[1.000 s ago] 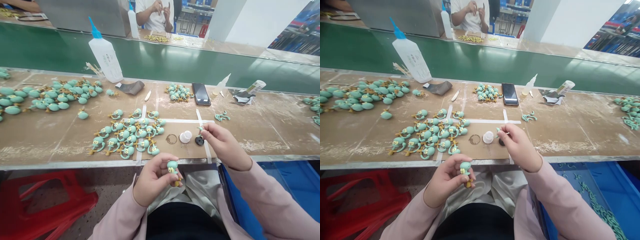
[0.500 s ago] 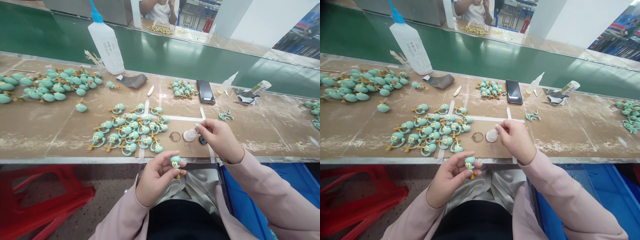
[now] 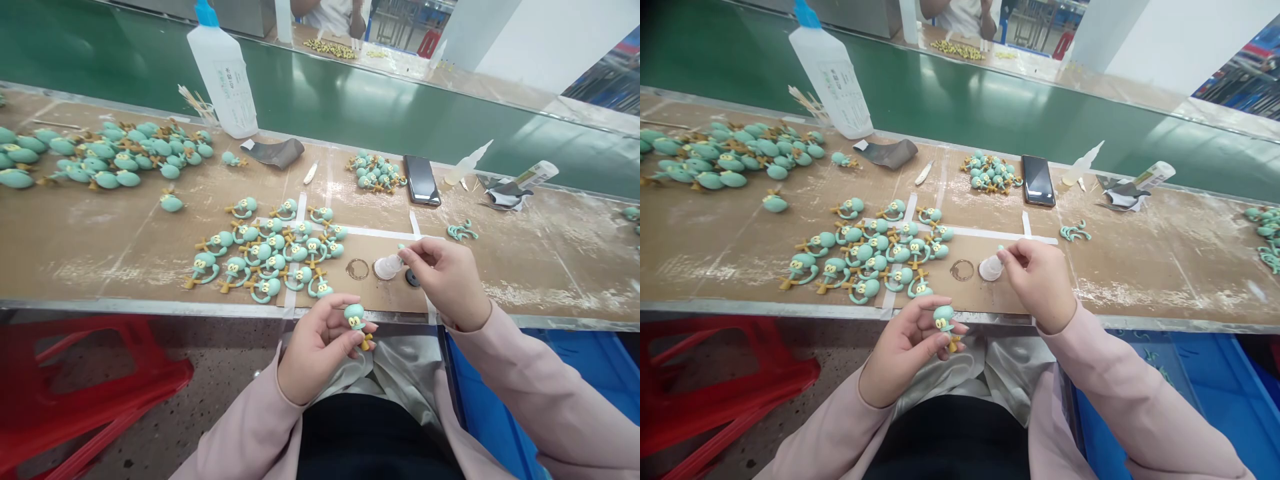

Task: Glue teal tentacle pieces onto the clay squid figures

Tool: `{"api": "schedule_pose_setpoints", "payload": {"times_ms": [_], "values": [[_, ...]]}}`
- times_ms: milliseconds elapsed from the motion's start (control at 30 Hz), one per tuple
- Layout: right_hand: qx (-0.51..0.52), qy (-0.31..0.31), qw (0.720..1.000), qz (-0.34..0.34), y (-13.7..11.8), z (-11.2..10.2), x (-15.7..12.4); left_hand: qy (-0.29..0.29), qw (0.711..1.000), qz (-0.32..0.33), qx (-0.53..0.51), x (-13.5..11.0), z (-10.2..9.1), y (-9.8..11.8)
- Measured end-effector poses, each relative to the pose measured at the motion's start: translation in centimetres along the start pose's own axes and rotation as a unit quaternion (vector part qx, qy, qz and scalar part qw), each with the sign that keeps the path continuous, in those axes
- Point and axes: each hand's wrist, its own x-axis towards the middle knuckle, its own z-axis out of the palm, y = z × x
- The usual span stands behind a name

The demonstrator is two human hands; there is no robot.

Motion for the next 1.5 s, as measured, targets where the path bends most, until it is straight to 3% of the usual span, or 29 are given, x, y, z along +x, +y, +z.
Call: {"api": "schedule_pose_setpoints", "payload": {"times_ms": [433,633,733,1267,1500], "values": [[0.011,-0.022,1.000,0.012,-0.2,-1.0,0.1,0.005,1.000,0.003,-0.001,0.1,0.2,0.1],[0.083,-0.164,0.981,0.064,-0.2,-2.6,0.1,0.001,1.000,-0.001,-0.001,0.2,0.3,0.1],[0.080,-0.196,0.975,0.070,-0.1,-2.8,0.1,0.000,1.000,-0.002,0.002,0.2,0.3,0.1],[0.072,-0.195,0.975,0.080,0.1,-2.2,0.1,0.004,1.000,0.010,0.003,0.0,0.3,0.0],[0.082,-0.178,0.978,0.073,-0.4,-3.3,-0.4,0.001,1.000,0.018,-0.019,0.0,0.4,0.0]]}}
